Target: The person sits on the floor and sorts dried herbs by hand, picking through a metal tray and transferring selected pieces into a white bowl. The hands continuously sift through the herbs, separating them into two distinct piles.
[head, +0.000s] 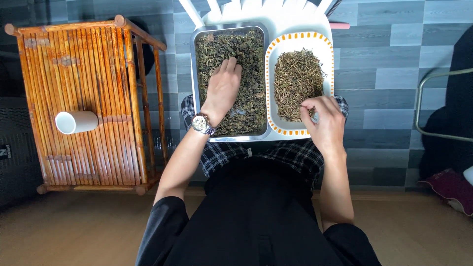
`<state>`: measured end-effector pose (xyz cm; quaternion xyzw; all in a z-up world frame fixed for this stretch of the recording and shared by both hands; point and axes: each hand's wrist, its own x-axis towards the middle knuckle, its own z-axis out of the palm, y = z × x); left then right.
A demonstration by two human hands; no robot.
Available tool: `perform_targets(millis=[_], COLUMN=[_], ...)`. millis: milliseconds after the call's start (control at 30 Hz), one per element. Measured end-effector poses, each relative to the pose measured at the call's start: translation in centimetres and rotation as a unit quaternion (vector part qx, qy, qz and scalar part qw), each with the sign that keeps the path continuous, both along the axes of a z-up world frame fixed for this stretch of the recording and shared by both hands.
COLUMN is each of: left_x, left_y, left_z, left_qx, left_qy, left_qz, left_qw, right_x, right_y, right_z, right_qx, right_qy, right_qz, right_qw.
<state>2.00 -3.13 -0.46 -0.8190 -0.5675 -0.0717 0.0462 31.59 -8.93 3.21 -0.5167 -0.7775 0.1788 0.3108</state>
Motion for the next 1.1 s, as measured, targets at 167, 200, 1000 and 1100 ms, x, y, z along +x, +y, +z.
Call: perform_targets(millis=[167, 200, 1000, 1100], left_x=[-1.2, -1.4, -0.1, 0.1], left_y=[-0.3, -0.7, -6.8, -7.3], left_z=[-1.7, -1.1, 3.9, 3.7], left_qx=[-0.012, -0.011, -0.109, -0.117], left_qy=[-0.1, -0.101, -0.308, -0.295], left_qz=[-0.012, -0.01, -0.011, -0.01], left_qw=[0.995, 0.995, 0.945, 0.948], right_x=[-1.6, -2.4, -12.0, -11.2], right_y=[0.8, 1.3, 3.7, 2.8], right_z=[-0.7, -0.4, -3.1, -1.9], right_qx=[0.003, 0.004, 0.062, 0.07], right_qy=[0.025, 0.025, 0.027, 0.041], right_qz=[0.038, 0.04, 0.142, 0.14], right_qw=[0.999, 0.999, 0.988, 0.987])
